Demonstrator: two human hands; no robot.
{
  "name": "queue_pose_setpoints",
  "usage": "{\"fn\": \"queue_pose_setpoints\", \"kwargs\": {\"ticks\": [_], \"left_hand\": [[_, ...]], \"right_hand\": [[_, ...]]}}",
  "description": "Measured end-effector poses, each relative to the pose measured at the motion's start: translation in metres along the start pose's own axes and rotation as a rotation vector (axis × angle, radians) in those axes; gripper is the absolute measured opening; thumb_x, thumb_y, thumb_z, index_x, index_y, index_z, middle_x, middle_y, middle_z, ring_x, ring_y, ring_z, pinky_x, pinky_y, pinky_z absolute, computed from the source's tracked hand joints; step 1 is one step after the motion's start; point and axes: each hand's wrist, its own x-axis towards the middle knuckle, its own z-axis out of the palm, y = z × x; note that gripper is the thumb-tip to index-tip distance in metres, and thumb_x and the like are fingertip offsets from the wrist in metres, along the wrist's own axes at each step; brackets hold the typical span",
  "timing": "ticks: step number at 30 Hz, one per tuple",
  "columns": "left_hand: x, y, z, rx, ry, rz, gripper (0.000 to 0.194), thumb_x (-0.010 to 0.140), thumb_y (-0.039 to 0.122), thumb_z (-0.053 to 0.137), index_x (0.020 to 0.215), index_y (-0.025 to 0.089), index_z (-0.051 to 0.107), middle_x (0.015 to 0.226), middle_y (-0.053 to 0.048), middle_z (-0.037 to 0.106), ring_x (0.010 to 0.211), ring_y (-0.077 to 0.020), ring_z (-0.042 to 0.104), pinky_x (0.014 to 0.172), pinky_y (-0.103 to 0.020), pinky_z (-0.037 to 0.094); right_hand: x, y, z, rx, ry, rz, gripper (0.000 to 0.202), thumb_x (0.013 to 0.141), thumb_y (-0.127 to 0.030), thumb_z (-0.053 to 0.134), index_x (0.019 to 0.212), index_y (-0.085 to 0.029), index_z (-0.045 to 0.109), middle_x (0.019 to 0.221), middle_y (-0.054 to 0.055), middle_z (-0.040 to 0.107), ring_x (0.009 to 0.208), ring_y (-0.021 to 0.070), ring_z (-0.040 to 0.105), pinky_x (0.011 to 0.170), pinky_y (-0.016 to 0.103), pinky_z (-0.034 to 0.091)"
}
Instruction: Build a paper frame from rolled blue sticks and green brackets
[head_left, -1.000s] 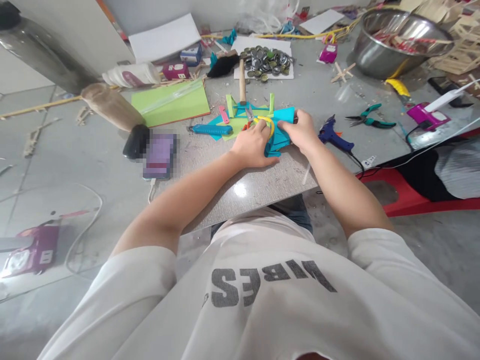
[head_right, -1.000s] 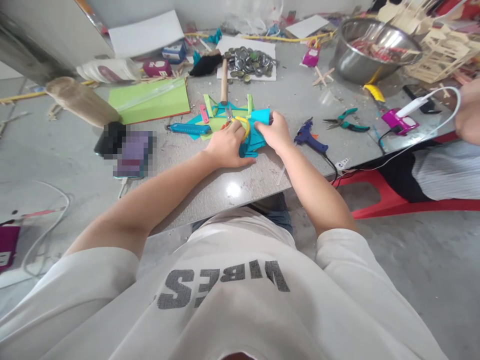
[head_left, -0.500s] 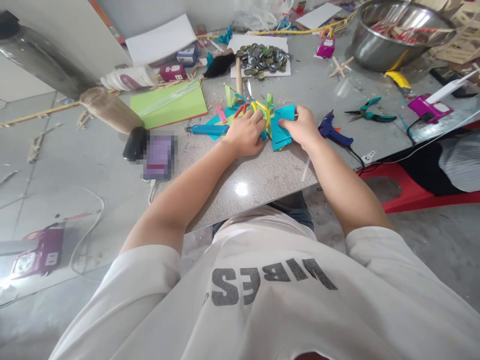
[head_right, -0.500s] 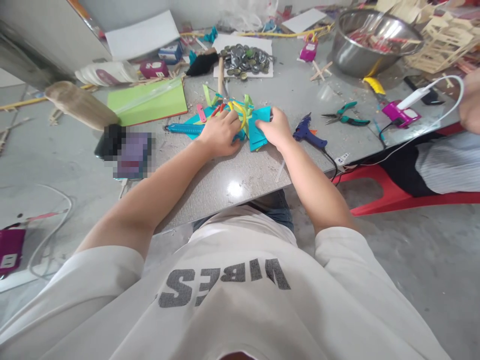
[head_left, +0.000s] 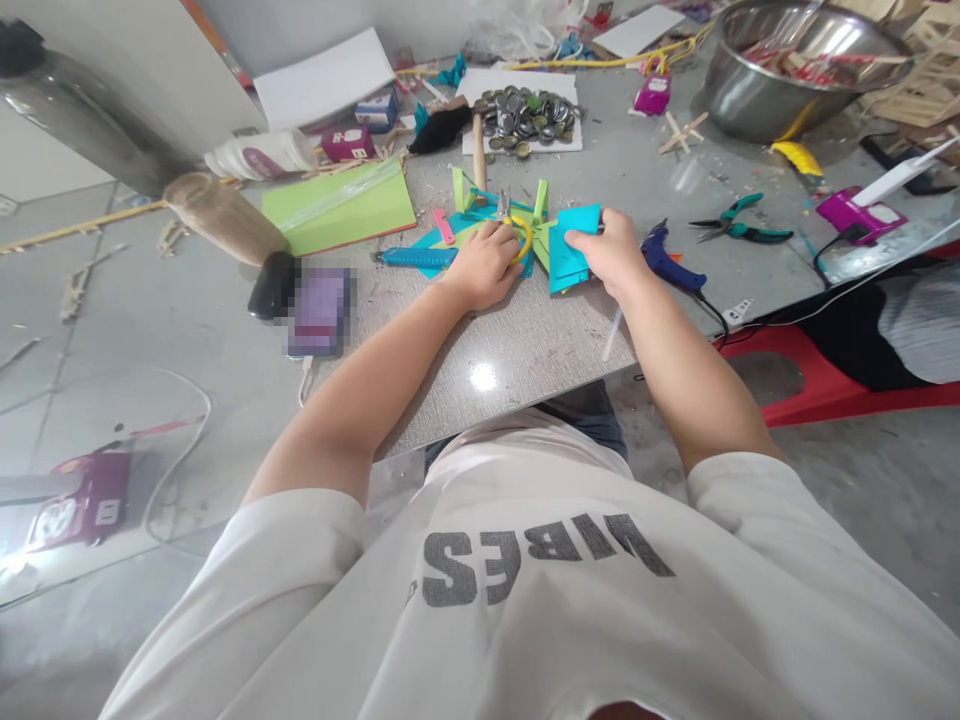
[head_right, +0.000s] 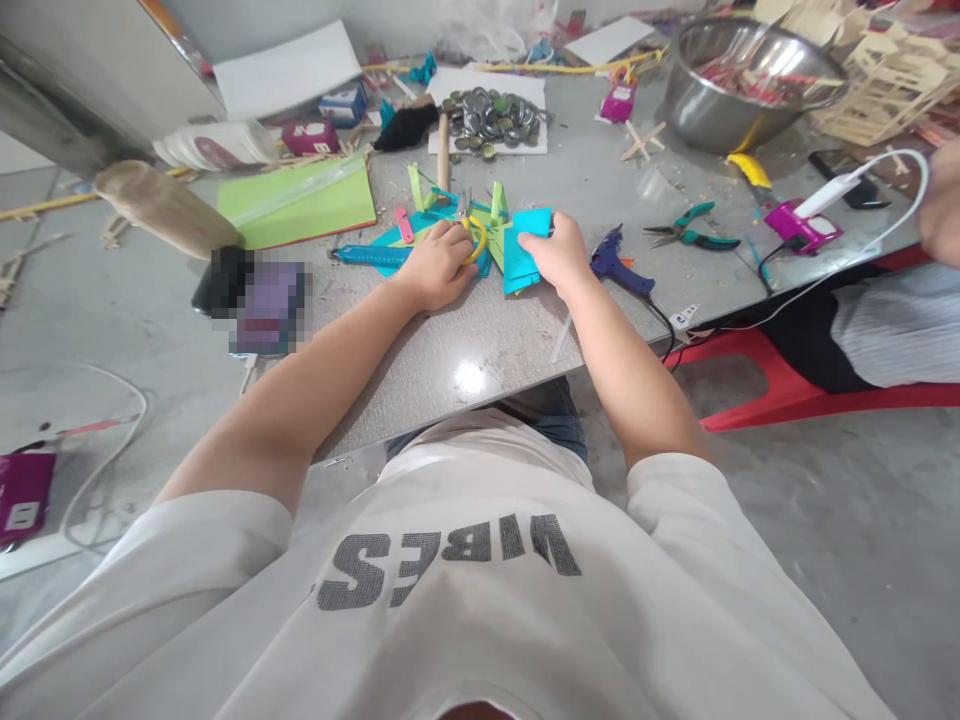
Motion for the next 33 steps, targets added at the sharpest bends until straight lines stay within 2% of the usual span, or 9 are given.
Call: {"fn": "queue_pose_setpoints", "kwargs": {"ticks": [4,8,14,19,22,25,28,31,33], "left_hand": [[0.0,-0.012,0.012,-0.057,0.074,-0.025,0.053,0.128,0.061,0.041,0.128,0.022,0.077,0.154,-0.029,0.073,0.146,-0.0522,0.068,0.134,-0.08,0.05],[0.0,-0.017,0.017,-0.128,0.112,0.009,0.071,0.126,0.074,0.028,0.132,0.023,0.077,0.152,-0.031,0.072,0.142,-0.0545,0.066,0.132,-0.086,0.049],[-0.003,-0.011,0.007,-0.128,0.115,-0.056,0.082,0.124,0.078,0.014,0.146,0.028,0.076,0.156,-0.028,0.071,0.145,-0.0511,0.065,0.134,-0.08,0.048],[-0.002,-0.001,-0.001,-0.174,0.149,-0.097,0.096,0.121,0.085,0.005,0.149,0.029,0.077,0.152,-0.029,0.073,0.145,-0.0519,0.067,0.132,-0.081,0.048],[-0.001,0.006,-0.004,-0.175,0.15,-0.102,0.1,0.12,0.084,0.0,0.144,0.025,0.077,0.154,-0.032,0.072,0.145,-0.0527,0.066,0.131,-0.082,0.048],[-0.002,0.012,-0.007,-0.151,0.123,-0.089,0.097,0.123,0.077,0.001,0.142,0.021,0.077,0.159,-0.035,0.07,0.149,-0.0537,0.065,0.132,-0.082,0.049],[-0.002,0.014,-0.007,-0.134,0.11,-0.061,0.079,0.127,0.068,0.014,0.146,0.021,0.075,0.162,-0.033,0.069,0.153,-0.0531,0.065,0.133,-0.08,0.051],[-0.002,0.014,-0.003,-0.111,0.077,-0.029,0.061,0.128,0.059,0.031,0.149,0.022,0.074,0.164,-0.031,0.069,0.158,-0.0534,0.065,0.136,-0.078,0.051],[-0.001,0.014,0.0,-0.099,0.057,-0.018,0.055,0.127,0.057,0.038,0.149,0.022,0.074,0.165,-0.03,0.069,0.159,-0.0534,0.065,0.137,-0.077,0.051]], "right_hand": [[0.0,-0.003,0.012,0.216,-0.002,0.106,0.027,0.089,-0.023,0.091,0.108,-0.026,0.073,0.114,0.008,0.086,0.125,0.0349,0.087,0.117,0.062,0.078],[0.006,-0.003,0.016,0.339,0.03,0.144,0.033,0.082,-0.025,0.089,0.111,-0.028,0.074,0.123,0.008,0.088,0.134,0.0362,0.088,0.12,0.063,0.079],[0.005,-0.002,0.021,0.285,-0.072,0.215,0.042,0.073,-0.032,0.096,0.105,-0.03,0.069,0.115,0.01,0.088,0.124,0.0408,0.089,0.116,0.074,0.079],[0.002,-0.003,0.012,0.217,-0.087,0.188,0.038,0.073,-0.029,0.09,0.104,-0.03,0.07,0.108,0.008,0.087,0.115,0.0392,0.089,0.104,0.071,0.081],[0.005,-0.008,0.014,0.201,-0.131,0.158,0.04,0.074,-0.028,0.094,0.107,-0.029,0.072,0.108,0.008,0.087,0.114,0.0383,0.088,0.106,0.071,0.08],[0.011,-0.014,0.028,0.159,-0.182,0.119,0.034,0.08,-0.026,0.095,0.103,-0.029,0.071,0.104,0.007,0.084,0.109,0.0357,0.086,0.111,0.069,0.078],[0.017,-0.017,0.039,0.03,-0.171,0.064,0.026,0.096,-0.029,0.089,0.091,-0.029,0.064,0.091,0.002,0.073,0.1,0.0296,0.08,0.113,0.061,0.074],[0.02,-0.013,0.04,-0.162,-0.092,-0.046,0.045,0.108,-0.039,0.086,0.079,-0.03,0.052,0.08,-0.002,0.054,0.099,0.0267,0.073,0.119,0.054,0.069],[0.022,-0.008,0.036,-0.236,-0.025,-0.109,0.051,0.111,-0.041,0.083,0.076,-0.031,0.046,0.079,-0.002,0.048,0.103,0.0272,0.072,0.123,0.051,0.066]]}}
